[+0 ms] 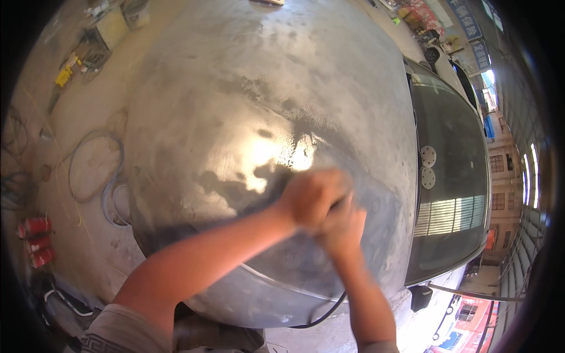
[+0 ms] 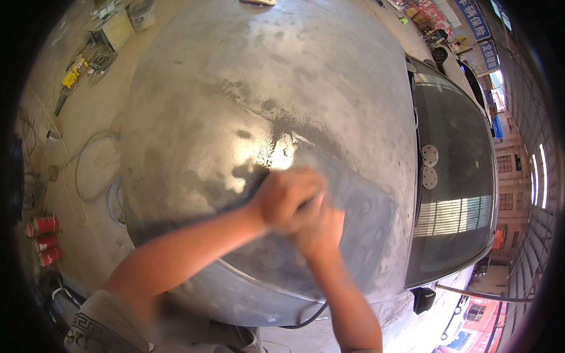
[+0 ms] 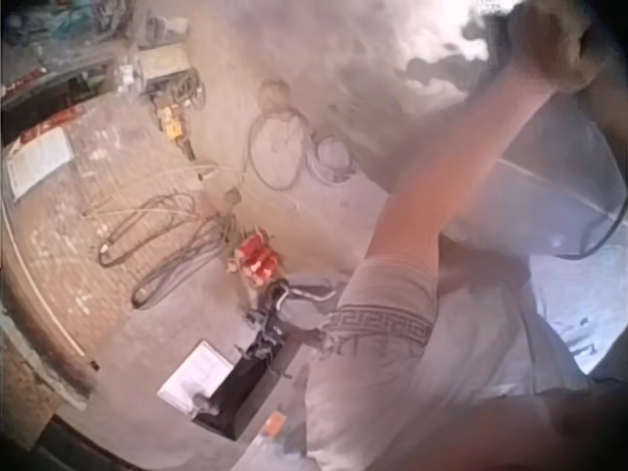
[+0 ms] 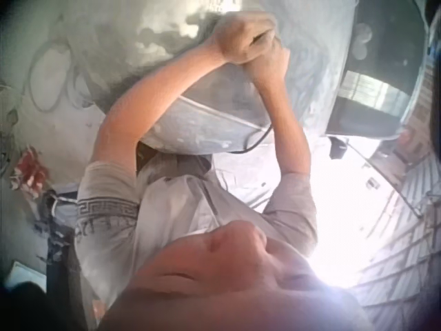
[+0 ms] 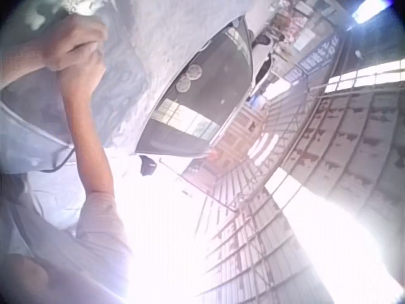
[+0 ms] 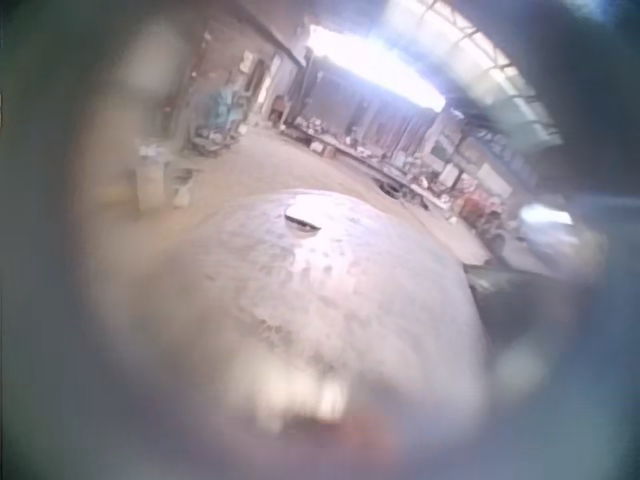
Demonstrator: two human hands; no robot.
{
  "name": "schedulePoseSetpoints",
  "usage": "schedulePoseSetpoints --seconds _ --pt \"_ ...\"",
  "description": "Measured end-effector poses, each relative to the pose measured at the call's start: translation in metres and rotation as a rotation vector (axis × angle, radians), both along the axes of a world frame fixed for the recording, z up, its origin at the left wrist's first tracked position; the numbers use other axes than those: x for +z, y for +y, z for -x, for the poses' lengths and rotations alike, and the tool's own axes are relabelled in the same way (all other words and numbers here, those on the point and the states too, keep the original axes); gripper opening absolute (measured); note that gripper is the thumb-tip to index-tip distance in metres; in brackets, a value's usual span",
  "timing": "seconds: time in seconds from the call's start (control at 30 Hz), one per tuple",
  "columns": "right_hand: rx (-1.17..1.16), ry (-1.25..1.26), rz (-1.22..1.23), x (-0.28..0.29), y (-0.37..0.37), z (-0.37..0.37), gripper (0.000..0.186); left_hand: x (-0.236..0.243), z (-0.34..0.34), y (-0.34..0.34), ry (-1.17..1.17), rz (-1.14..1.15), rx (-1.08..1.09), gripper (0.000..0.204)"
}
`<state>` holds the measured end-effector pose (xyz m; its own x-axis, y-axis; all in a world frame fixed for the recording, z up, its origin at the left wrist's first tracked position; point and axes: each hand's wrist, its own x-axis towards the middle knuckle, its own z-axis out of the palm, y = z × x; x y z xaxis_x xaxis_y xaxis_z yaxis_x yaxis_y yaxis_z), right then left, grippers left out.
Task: The person sands the hood of a car using a handheld power sander. They move the sander across the surface in circular and linear motions, occasionally pausing to feel the surface with their hand. The task continues across multiple areas of the hood.
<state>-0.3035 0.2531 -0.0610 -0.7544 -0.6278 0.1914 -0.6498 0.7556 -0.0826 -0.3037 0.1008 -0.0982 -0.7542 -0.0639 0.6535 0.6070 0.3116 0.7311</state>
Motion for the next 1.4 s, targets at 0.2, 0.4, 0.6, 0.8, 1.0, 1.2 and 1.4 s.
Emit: schedulePoseSetpoints --seconds 0.2,0.4,0.6,0.8,1.0,1.2,1.4 --pt "-0.206 0.039 -0.145 0.028 -0.053 0.112 0.048 0.021 0.118 -0.018 0.069 -0.133 0.0 0.027" --pt "-0.025 0.027 0.035 -0.003 0.008 -0.054 0.035 0.003 -0.049 0.006 0.082 -0.018 -0.052 0.021" --pt "-0.06 -0.112 -0.058 0.006 -0.012 -0.015 0.046 0.003 -0.015 -0.01 0.004 -0.025 0.005 0.017" --pt "-0.096 0.097 -0.048 0.023 -0.059 0.086 0.034 0.023 0.102 -0.034 0.095 -0.158 0.021 0.028" --pt "0.063 0.007 0.063 0.004 0.015 -0.055 0.035 -0.001 -0.063 0.021 -0.023 -0.084 -0.029 0.018" --pt "-0.029 -0.031 -0.046 0.005 0.006 -0.017 0.043 0.002 -0.019 0.012 0.022 -0.048 0.011 0.016" --pt "-0.154 0.06 -0.101 0.021 -0.037 0.09 0.049 0.016 0.091 -0.003 0.1 -0.127 0.005 0.024"
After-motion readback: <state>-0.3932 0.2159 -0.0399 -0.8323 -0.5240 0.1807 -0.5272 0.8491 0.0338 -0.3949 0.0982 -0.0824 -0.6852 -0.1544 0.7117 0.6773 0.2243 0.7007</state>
